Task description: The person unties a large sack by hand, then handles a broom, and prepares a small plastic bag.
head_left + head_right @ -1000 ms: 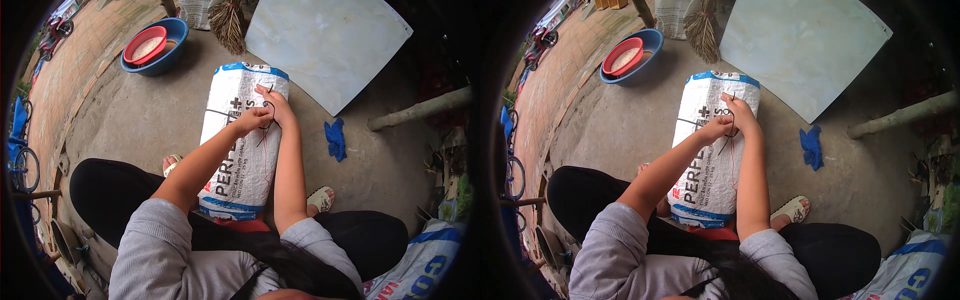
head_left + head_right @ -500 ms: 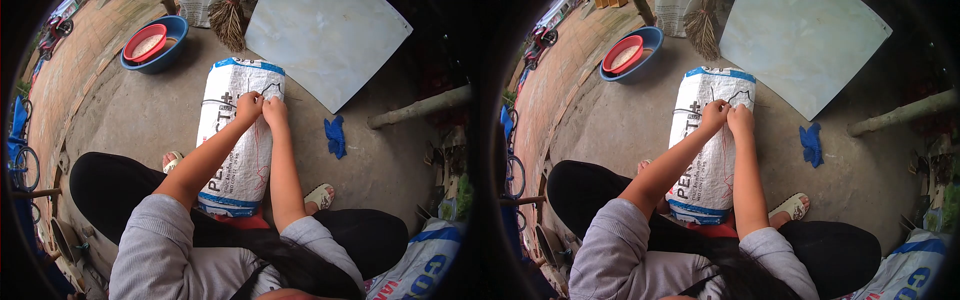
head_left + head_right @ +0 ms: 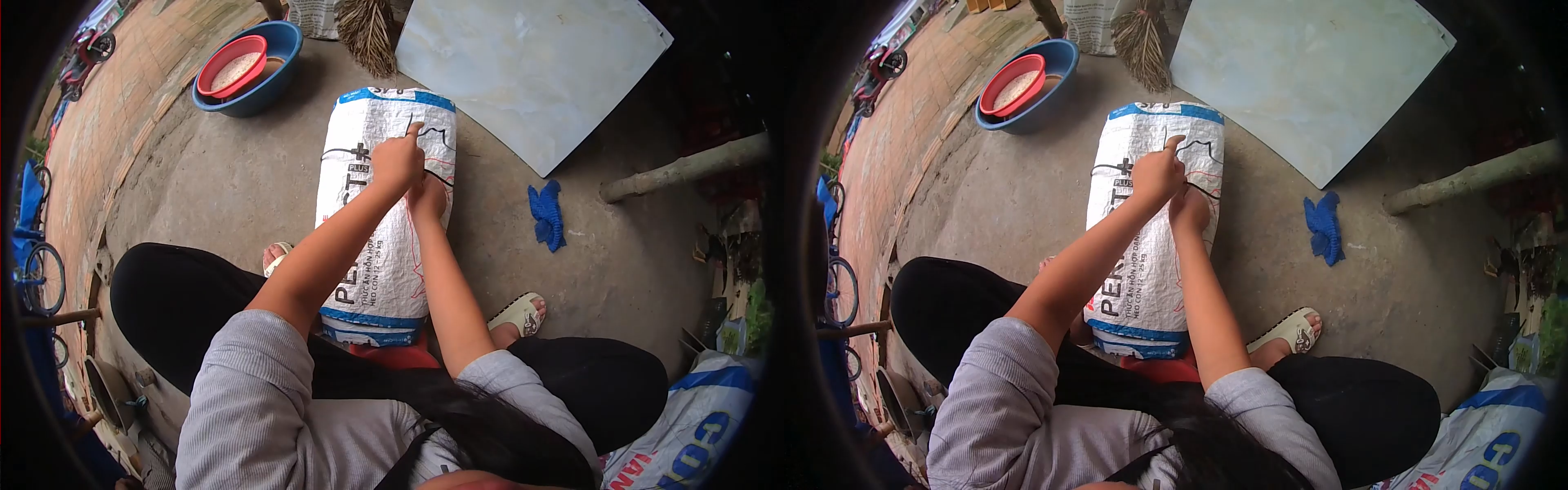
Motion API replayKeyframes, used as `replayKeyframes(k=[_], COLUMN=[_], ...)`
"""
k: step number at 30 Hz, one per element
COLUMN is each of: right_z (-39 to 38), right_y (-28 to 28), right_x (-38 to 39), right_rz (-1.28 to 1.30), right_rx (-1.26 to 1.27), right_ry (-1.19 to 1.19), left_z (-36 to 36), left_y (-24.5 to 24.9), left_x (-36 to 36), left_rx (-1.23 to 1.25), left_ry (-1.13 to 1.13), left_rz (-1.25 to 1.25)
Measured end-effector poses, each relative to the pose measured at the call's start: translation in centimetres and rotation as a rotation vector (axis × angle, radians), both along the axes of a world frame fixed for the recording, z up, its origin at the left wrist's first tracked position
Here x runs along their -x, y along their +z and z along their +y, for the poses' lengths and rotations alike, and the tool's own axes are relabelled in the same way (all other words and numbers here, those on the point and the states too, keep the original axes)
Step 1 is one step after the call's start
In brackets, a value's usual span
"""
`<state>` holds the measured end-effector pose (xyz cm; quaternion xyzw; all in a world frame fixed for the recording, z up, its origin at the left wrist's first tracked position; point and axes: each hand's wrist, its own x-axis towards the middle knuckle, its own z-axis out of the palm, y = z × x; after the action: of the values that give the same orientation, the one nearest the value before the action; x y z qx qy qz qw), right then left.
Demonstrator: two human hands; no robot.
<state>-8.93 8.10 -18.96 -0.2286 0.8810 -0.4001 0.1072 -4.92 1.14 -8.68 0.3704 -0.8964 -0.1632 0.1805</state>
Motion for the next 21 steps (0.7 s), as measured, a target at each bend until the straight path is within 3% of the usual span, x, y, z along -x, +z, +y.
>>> replayKeyframes(k=[2, 4, 7, 9, 13, 18, 19, 21], right_z=[0.1, 0.5, 0.6, 0.6, 0.6, 1.0, 1.0, 0.7], right_y=[0.0, 0.9, 1.6, 1.4, 1.4, 1.2, 1.0, 1.3], right_x=[-0.3, -0.6, -1.7, -1.7, -1.6, -0.9, -0.5, 1.1], right_rz=[0.105, -0.054, 0.024, 0.063, 0.243, 0.197, 0.195, 0.079], right_rx=[0.071, 0.07, 0.244, 0.227, 0.264, 0.278, 0.267, 0.14], right_ry=[-0.057, 0.034, -0.028, -0.047, -0.082, 0.018, 0.038, 0.088], left_z=[0.0, -0.3, -0.8, -1.2, -1.9, -3.0, -3.2, -3.8], left_y=[-0.2, -0.7, -1.0, -0.9, -0.8, -2.2, -2.5, -3.0], left_x=[0.2, 0.3, 0.5, 0.4, 0.3, 0.2, 0.0, -0.2], left_rx=[0.062, 0.124, 0.103, 0.055, 0.037, -0.058, -0.061, -0.275], left_ry=[-0.014, -0.026, -0.044, -0.064, -0.107, -0.203, -0.2, -0.236], left_rz=[-0.001, -0.004, -0.148, -0.272, -0.347, -0.386, -0.385, -0.103])
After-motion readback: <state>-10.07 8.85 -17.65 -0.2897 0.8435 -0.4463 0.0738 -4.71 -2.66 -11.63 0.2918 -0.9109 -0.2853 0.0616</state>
